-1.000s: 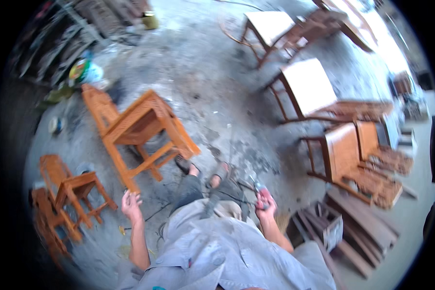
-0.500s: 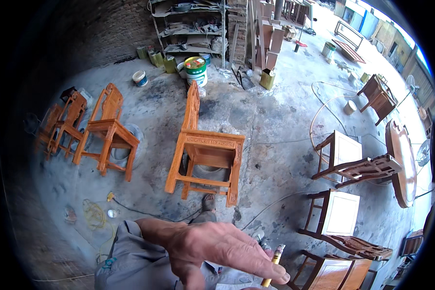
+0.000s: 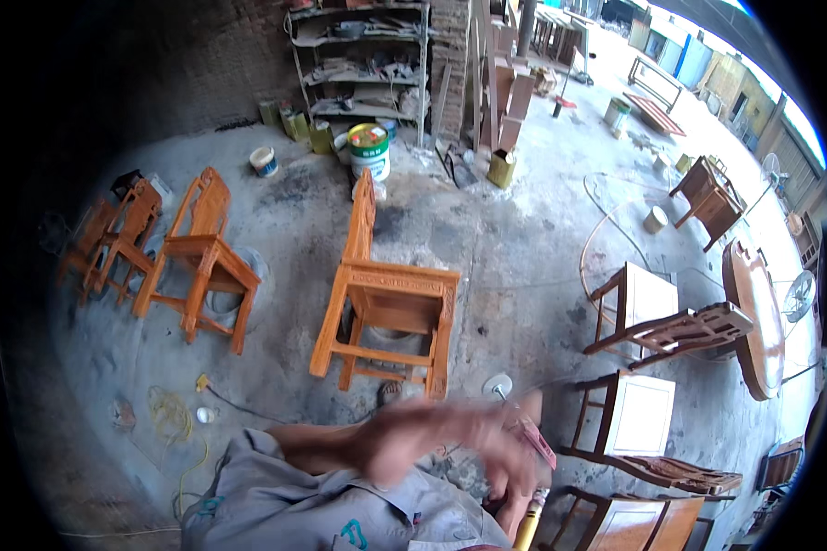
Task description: The person uses a handheld electric sander to smooth the surfaces of a wooden chair. They move the sander along the legs, seat frame, and backrest, then set the tool down and walk away.
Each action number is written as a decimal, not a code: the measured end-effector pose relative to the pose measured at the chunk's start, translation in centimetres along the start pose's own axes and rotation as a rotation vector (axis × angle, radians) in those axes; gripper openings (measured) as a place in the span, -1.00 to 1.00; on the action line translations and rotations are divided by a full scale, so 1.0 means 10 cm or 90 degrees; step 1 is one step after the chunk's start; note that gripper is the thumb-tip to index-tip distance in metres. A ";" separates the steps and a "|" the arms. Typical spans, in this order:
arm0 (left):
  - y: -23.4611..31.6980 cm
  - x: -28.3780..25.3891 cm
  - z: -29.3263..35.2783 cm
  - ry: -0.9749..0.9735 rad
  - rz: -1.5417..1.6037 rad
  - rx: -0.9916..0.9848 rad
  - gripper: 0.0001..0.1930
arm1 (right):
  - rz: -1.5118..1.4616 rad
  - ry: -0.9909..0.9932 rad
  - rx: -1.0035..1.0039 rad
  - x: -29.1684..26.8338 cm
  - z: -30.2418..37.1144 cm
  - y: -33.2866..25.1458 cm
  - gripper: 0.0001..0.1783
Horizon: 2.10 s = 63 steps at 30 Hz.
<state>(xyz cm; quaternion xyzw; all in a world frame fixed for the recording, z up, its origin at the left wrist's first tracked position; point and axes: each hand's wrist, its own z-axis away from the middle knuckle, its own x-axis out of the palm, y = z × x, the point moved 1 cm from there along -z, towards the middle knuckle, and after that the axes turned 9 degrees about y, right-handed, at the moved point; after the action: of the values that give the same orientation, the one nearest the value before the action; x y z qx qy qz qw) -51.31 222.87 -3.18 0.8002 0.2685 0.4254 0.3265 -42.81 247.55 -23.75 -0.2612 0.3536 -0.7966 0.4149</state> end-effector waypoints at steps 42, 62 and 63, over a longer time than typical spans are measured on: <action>-2.09 -0.24 0.51 -0.013 -0.400 -0.411 -0.52 | 0.673 -0.146 -0.528 0.25 -0.26 -0.95 -0.46; -2.08 -0.73 0.41 0.349 -0.139 -0.604 -0.52 | 0.273 -0.386 -0.220 0.20 -0.19 0.26 -0.10; -2.17 -0.84 0.41 0.364 -0.082 -0.629 -0.55 | 0.292 -0.393 -0.236 0.24 -0.15 0.29 -0.08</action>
<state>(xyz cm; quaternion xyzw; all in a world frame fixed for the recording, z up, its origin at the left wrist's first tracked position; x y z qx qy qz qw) -55.20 229.62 -25.46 0.3877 0.1634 0.6790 0.6016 -43.73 244.89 -26.65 -0.4723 0.3991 -0.4910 0.6137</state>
